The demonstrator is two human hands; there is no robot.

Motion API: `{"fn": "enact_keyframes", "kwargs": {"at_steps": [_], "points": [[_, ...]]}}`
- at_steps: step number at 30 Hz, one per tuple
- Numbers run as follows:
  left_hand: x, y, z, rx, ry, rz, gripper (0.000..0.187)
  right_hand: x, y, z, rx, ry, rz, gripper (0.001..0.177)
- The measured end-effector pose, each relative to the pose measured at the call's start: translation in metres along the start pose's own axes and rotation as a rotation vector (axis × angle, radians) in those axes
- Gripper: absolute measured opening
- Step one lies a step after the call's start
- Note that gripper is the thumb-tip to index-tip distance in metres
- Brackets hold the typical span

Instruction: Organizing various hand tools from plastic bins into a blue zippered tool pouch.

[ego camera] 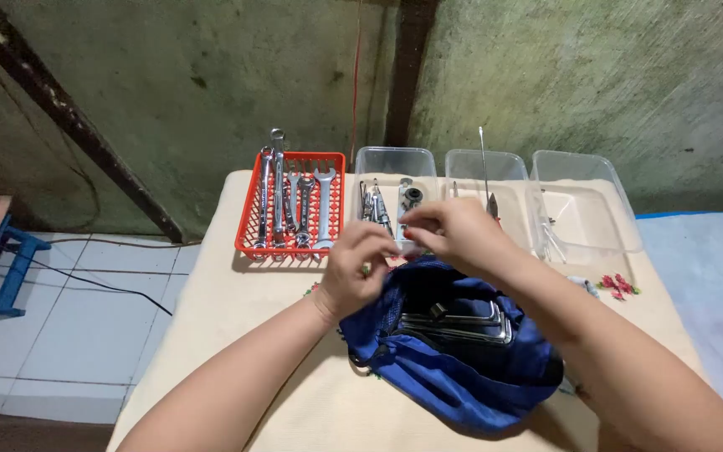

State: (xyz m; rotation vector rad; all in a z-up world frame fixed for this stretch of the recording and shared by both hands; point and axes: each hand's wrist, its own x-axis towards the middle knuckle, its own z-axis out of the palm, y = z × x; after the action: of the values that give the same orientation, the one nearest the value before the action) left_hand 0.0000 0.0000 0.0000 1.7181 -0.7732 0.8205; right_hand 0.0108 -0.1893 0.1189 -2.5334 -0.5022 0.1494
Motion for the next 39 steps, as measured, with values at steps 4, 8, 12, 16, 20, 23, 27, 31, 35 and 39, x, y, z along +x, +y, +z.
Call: {"fn": "enact_keyframes", "kwargs": {"at_steps": [4,8,12,16,20,23,27,31,35,39], "points": [[-0.004,0.029,0.006,-0.143,-0.201,0.016,0.024,-0.040,-0.012,-0.026,0.025,-0.080,0.039,0.014],[0.002,0.047,0.005,-0.093,-0.392,0.026,0.014,-0.060,0.021,-0.005,0.010,-0.215,0.077,0.016],[0.000,0.043,0.005,-0.016,-0.505,-0.052,0.013,-0.067,0.046,0.028,-0.033,-0.207,0.085,0.036],[-0.001,0.040,0.008,0.077,-0.535,-0.079,0.011,-0.073,0.045,0.040,-0.095,-0.226,0.095,0.053],[-0.001,0.040,0.009,0.118,-0.553,-0.112,0.017,-0.074,0.045,0.039,-0.071,-0.222,0.146,0.041],[0.002,0.043,0.007,0.070,-0.551,-0.147,0.023,-0.072,0.054,0.039,0.073,-0.188,0.188,0.040],[-0.003,0.036,0.008,-0.095,-0.477,-0.243,0.027,-0.074,0.057,0.033,0.274,-0.085,0.161,0.038],[0.002,0.033,0.006,-0.193,-0.451,-0.314,0.031,-0.075,0.054,0.026,0.424,-0.008,0.163,0.037],[-0.003,0.030,0.008,-0.247,-0.378,-0.334,0.039,-0.071,0.069,0.036,0.753,0.059,0.192,0.028],[-0.002,0.030,0.007,-0.258,-0.342,-0.314,0.041,-0.071,0.073,0.045,1.004,0.072,0.194,0.024]]}}
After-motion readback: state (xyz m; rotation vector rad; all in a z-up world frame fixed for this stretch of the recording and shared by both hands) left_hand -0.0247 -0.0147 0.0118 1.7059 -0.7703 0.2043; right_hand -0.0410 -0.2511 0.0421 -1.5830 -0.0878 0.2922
